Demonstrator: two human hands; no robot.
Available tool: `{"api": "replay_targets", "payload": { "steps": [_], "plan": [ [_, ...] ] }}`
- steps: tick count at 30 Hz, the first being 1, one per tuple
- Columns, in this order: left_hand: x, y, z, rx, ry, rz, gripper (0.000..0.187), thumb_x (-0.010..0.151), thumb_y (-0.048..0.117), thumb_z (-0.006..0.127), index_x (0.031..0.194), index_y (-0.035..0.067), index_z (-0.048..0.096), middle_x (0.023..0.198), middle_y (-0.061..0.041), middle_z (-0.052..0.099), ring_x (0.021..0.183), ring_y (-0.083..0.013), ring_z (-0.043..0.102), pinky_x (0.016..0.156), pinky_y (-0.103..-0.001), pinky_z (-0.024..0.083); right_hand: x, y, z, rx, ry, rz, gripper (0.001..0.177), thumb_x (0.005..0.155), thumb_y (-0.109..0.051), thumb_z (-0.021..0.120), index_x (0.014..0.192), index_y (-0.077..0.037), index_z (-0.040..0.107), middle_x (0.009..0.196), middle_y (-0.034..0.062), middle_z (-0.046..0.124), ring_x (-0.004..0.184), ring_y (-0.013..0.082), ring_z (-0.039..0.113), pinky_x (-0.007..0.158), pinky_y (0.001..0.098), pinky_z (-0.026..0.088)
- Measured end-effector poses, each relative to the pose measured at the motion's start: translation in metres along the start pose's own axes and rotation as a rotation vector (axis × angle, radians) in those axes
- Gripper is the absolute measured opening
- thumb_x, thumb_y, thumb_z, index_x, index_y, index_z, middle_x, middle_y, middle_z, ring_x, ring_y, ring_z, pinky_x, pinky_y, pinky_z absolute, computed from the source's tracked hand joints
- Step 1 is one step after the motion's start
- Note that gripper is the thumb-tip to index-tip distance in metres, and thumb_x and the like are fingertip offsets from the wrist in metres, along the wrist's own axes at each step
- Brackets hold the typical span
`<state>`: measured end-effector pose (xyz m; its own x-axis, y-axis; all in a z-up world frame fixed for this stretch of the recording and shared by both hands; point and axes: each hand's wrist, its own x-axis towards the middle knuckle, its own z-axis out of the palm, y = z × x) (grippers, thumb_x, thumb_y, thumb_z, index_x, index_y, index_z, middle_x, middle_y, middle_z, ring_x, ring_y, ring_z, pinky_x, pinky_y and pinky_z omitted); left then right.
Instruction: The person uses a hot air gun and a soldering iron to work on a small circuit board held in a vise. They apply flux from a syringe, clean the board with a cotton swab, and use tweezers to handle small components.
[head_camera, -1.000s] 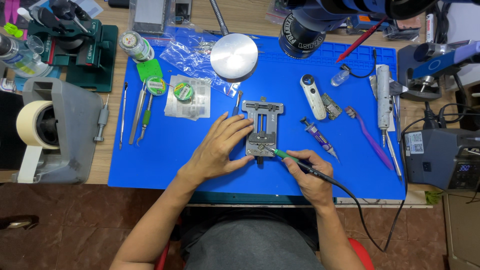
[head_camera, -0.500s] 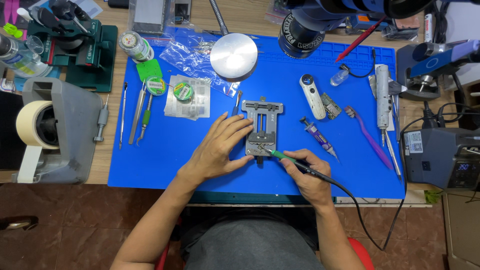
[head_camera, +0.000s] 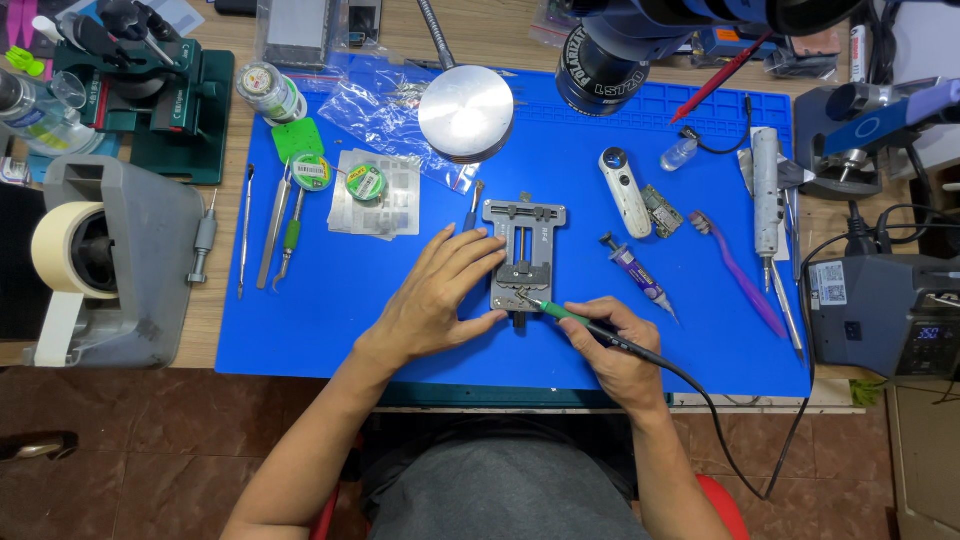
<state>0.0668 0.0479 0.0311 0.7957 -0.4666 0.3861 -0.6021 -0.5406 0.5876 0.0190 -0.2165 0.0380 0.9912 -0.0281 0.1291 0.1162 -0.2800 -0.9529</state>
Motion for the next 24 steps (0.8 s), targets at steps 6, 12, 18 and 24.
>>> {"api": "replay_targets", "payload": {
  "steps": [6,12,18,24],
  "plan": [
    [-0.0001,0.0008,-0.0003,-0.009,0.004,-0.005,0.070,0.085,0.036,0.085,0.145,0.010,0.061,0.149,-0.009,0.061,0.146,-0.0302,0.049,0.129,-0.055,0.025,-0.0002,-0.0026,-0.0008,0.017,0.023,-0.015,0.015,0.086,-0.009,0.087,0.099,-0.002,0.082,0.078,0.0122,0.078,0.077,0.0153,0.073,0.068,0.0334,0.059],
    [-0.0005,-0.0001,0.0005,0.002,0.000,-0.003,0.070,0.085,0.036,0.085,0.145,0.011,0.061,0.150,-0.008,0.060,0.146,-0.0296,0.049,0.129,-0.055,0.025,-0.0001,-0.0034,-0.0009,0.019,0.012,-0.027,0.015,0.086,-0.008,0.087,0.099,-0.002,0.082,0.078,0.0123,0.078,0.077,0.0161,0.073,0.067,0.0342,0.060],
    [-0.0001,0.0009,-0.0003,0.001,0.003,-0.003,0.070,0.085,0.036,0.086,0.145,0.010,0.061,0.149,-0.009,0.061,0.146,-0.0296,0.049,0.129,-0.054,0.025,0.0005,-0.0047,0.0000,0.036,-0.009,-0.034,0.015,0.086,-0.006,0.087,0.099,-0.001,0.082,0.078,0.0128,0.076,0.077,0.0161,0.072,0.070,0.0338,0.060],
    [0.0000,0.0010,-0.0002,-0.006,0.005,-0.004,0.069,0.085,0.035,0.085,0.145,0.010,0.061,0.149,-0.009,0.061,0.146,-0.0304,0.049,0.128,-0.055,0.025,0.0006,-0.0050,-0.0014,0.044,0.003,-0.033,0.015,0.087,-0.006,0.086,0.100,-0.001,0.081,0.078,0.0128,0.076,0.077,0.0163,0.072,0.070,0.0339,0.060]
  ]
}}
